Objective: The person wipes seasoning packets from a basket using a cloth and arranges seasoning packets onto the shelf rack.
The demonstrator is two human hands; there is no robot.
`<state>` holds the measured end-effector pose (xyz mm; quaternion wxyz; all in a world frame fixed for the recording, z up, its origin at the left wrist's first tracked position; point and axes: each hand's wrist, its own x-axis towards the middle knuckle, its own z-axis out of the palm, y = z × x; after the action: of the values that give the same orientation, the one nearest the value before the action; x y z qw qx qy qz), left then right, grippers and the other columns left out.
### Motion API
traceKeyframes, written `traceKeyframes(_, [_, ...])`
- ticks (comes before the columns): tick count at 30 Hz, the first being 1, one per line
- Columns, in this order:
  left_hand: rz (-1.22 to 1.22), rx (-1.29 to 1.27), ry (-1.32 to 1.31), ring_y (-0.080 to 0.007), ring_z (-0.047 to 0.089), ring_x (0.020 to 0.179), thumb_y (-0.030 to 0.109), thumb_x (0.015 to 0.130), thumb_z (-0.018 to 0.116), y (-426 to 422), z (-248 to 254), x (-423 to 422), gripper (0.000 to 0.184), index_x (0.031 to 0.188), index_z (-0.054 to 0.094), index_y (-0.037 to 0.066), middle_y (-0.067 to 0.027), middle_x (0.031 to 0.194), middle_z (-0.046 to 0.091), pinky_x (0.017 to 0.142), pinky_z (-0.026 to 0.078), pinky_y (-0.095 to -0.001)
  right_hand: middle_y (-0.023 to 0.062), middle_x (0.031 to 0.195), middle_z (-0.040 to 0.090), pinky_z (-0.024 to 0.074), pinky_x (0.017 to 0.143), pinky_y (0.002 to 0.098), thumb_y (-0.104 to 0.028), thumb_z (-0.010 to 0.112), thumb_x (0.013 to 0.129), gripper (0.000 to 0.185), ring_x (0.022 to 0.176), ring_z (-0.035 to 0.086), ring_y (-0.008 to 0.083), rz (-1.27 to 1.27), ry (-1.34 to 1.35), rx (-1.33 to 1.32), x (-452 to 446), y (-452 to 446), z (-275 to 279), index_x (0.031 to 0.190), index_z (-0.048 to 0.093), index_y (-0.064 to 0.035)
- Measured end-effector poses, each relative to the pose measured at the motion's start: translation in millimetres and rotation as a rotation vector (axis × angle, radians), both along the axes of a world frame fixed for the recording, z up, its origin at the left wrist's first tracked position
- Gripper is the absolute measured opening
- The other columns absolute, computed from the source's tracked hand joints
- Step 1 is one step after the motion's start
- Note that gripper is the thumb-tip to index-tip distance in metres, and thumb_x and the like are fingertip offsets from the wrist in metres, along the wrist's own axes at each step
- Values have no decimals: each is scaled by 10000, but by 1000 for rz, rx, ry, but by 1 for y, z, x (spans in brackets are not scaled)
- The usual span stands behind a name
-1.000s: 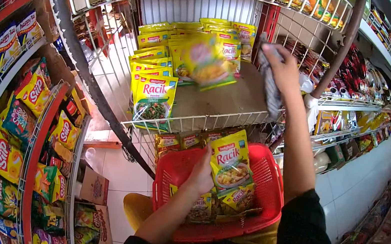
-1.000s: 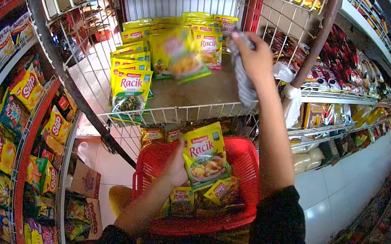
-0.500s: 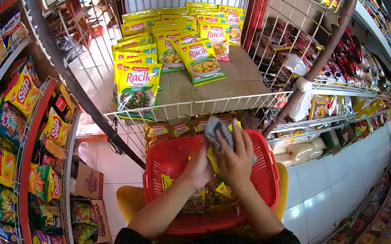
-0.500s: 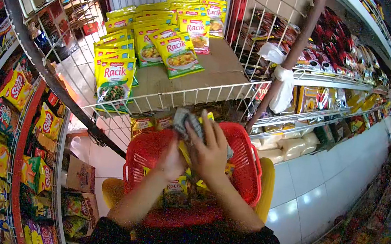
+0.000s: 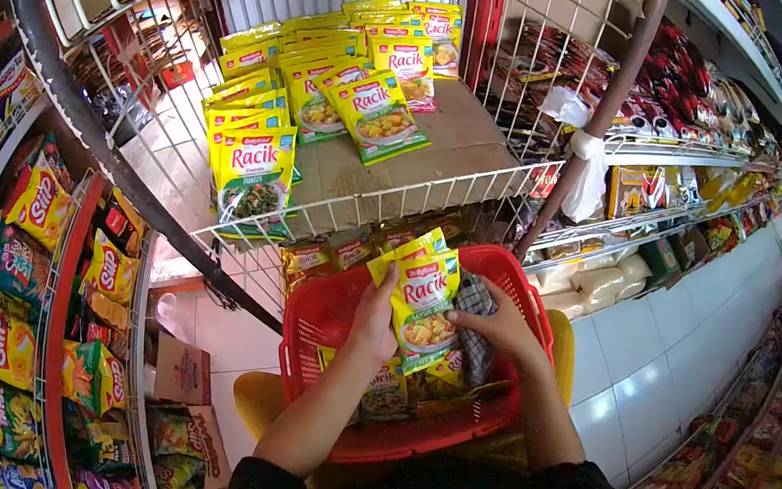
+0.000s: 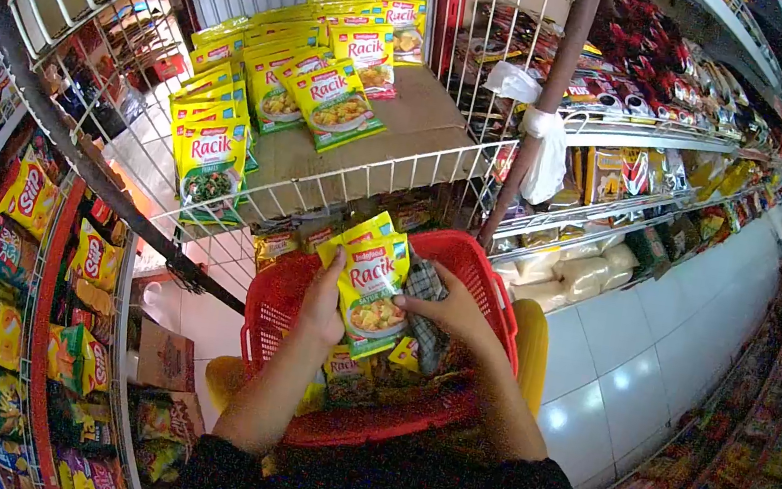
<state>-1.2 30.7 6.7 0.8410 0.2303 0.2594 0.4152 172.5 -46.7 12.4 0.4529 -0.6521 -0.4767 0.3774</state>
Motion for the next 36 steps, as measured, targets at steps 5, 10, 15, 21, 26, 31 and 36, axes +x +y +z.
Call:
traceKeyframes(5, [106, 90, 51, -251, 595, 949, 385, 891, 478, -2, 0, -1, 418, 1154, 480, 60, -106, 1092, 583, 815, 490, -410, 108, 1059, 592, 436, 866, 308, -205, 754, 684, 672, 967, 565, 192, 46, 509, -128, -5, -12, -12, 1230, 428, 14])
traceKeyframes(10, [109, 8, -123, -259, 568, 1003, 422, 902, 430, -1, 8, -5, 442, 1181, 473, 81, -101, 1125, 568, 870, 453, -433, 96, 1056, 586, 463, 821, 320, -131, 733, 699, 563, 935, 571, 182, -5, 561, -27, 6, -28, -22, 1186, 475, -14])
traceKeyframes(15, [106, 13, -208, -257, 532, 1059, 433, 898, 435, 5, 3, -4, 485, 1189, 459, 46, -116, 1157, 541, 905, 429, -433, 86, 987, 600, 479, 759, 338, -33, 675, 695, 466, 862, 591, 192, -308, 160, 330, -3, -45, 42, 1133, 518, -52])
traceKeyframes(21, [-48, -87, -247, -246, 514, 1080, 500, 902, 355, -23, 11, 3, 527, 1232, 445, 99, -99, 1199, 519, 924, 414, -420, 119, 841, 557, 469, 724, 377, -43, 711, 578, 529, 798, 572, 302, 100, -932, 518, -37, -32, 50, 1085, 587, -129])
traceKeyframes(26, [-89, 36, -216, -236, 510, 1085, 513, 894, 362, -27, 0, 2, 549, 1261, 413, 108, -87, 1201, 518, 924, 413, -410, 142, 960, 528, 461, 737, 367, -52, 712, 526, 577, 848, 545, 314, 227, -799, 356, -56, -23, 45, 1087, 593, -121])
traceKeyframes(31, [-165, -30, -184, -227, 501, 1097, 512, 894, 365, -20, 17, 4, 556, 1278, 390, 110, -79, 1209, 511, 934, 403, -408, 173, 1105, 448, 448, 800, 401, -97, 698, 567, 610, 991, 484, 345, 143, -756, 511, -52, -22, 54, 1154, 551, -171])
traceKeyframes(36, [-107, -30, -187, -216, 500, 1096, 472, 915, 349, -32, 28, 7, 525, 1270, 396, 88, -68, 1225, 494, 940, 394, -398, 198, 1186, 390, 410, 866, 422, -133, 701, 592, 630, 1065, 424, 380, -46, -902, 479, -61, -18, 69, 1194, 528, -199])
